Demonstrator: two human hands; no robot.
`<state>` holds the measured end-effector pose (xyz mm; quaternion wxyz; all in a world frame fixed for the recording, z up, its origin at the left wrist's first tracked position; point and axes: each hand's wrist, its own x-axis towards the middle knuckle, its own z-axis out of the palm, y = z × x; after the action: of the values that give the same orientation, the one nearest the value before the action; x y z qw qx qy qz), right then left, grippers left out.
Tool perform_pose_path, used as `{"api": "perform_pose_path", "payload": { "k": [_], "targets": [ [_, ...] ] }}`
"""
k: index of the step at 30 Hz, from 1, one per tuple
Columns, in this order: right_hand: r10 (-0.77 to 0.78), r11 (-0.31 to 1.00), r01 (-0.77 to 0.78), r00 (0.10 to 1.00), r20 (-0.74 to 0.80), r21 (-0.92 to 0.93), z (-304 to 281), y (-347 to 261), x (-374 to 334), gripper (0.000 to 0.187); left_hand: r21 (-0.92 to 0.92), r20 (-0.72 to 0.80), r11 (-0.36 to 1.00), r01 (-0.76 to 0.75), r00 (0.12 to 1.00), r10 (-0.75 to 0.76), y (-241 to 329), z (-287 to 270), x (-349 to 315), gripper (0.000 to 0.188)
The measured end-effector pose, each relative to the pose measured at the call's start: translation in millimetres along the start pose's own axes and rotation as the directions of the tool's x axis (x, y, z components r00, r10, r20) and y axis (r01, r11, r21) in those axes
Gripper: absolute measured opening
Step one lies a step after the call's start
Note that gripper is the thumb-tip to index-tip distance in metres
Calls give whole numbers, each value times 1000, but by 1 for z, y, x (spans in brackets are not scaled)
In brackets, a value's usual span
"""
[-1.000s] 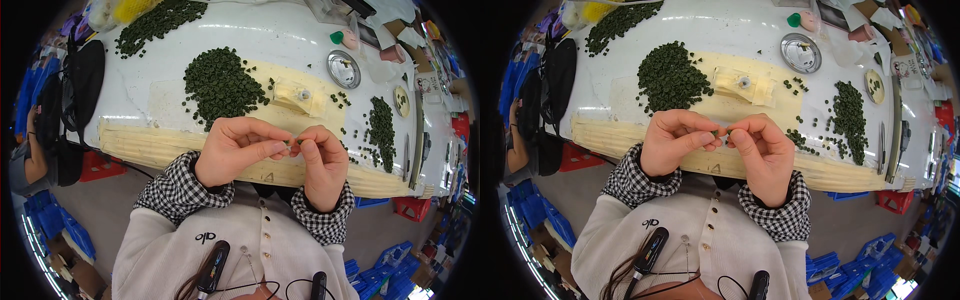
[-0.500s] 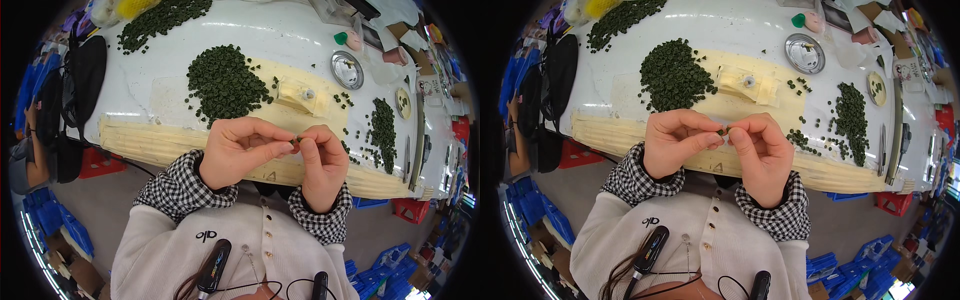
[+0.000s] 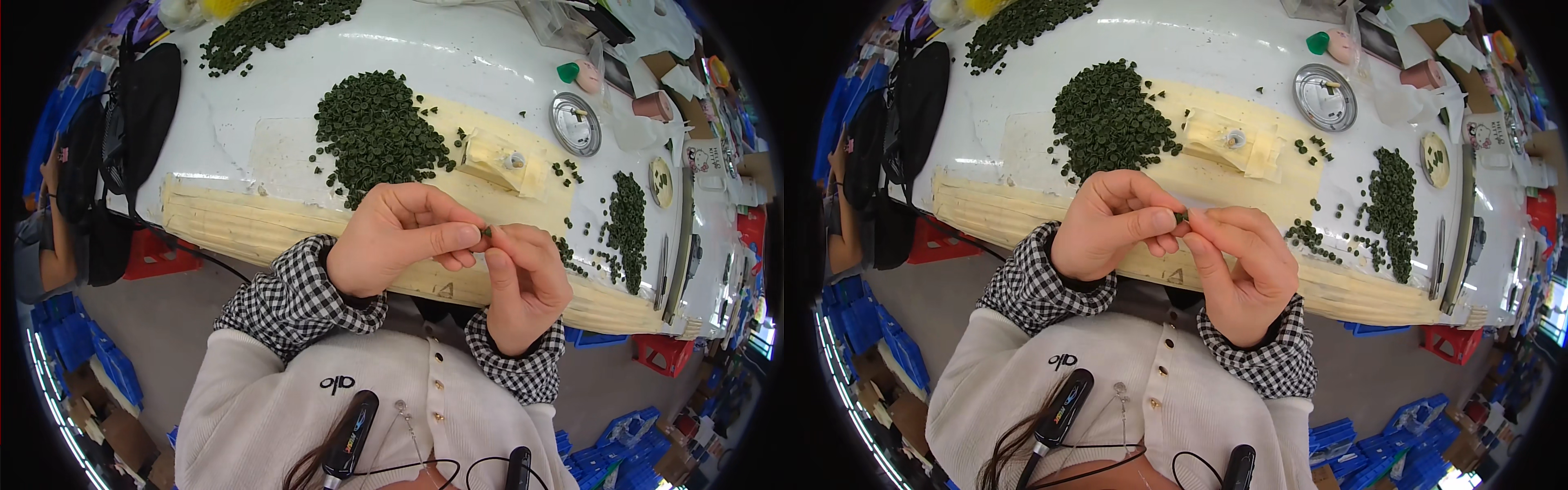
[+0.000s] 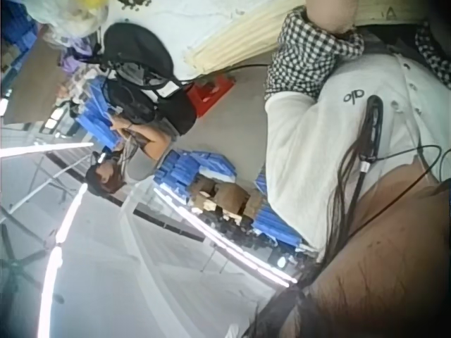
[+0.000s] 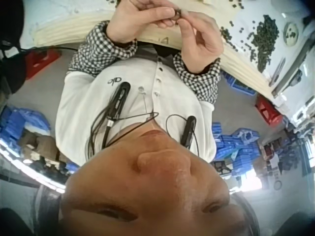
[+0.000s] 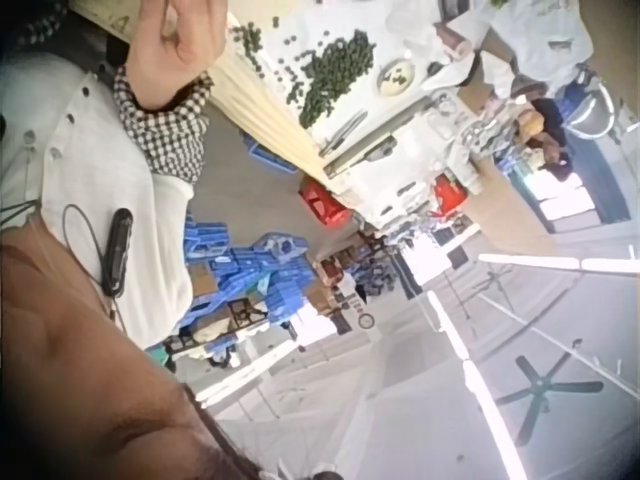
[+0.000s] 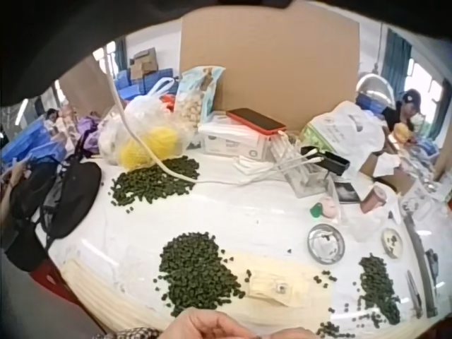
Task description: Assembling small green plastic components onto small black bases using an assembly jig on a workbench.
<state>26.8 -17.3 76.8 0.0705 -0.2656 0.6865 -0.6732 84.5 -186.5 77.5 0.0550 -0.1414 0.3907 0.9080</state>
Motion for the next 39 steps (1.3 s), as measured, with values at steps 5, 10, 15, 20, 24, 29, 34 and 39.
{"api": "perform_pose_path", "payload": {
  "k": [5,10,15,20,24,29,34,39],
  "targets": [
    [-104,990,112,990,95,-90,-4,-3,5,26,-30,8,999,30,1000,-30,2,-2,0,10],
    [-198,937,240,964,180,-253,-11,-5,9,29,76,6,996,-55,998,55,1,-2,-1,11],
    [-45,991,72,973,228,-112,-21,-5,7,29,289,34,937,-196,980,195,2,3,-6,13],
    [-96,977,140,961,259,-158,-22,-6,10,26,272,44,942,-199,980,194,0,2,-4,16],
    [145,988,-151,981,131,35,-19,-4,6,21,588,194,701,-404,912,362,3,2,-3,20],
    [178,983,-181,981,82,41,-13,-3,6,17,459,54,844,-278,957,285,0,8,-6,17],
    [32,996,-28,998,61,-79,-12,-2,8,18,439,37,868,-232,970,241,-1,5,-6,16],
    [-53,987,60,997,49,-148,-11,-3,8,20,472,91,828,-303,951,296,-1,4,-6,17]
  ]
}}
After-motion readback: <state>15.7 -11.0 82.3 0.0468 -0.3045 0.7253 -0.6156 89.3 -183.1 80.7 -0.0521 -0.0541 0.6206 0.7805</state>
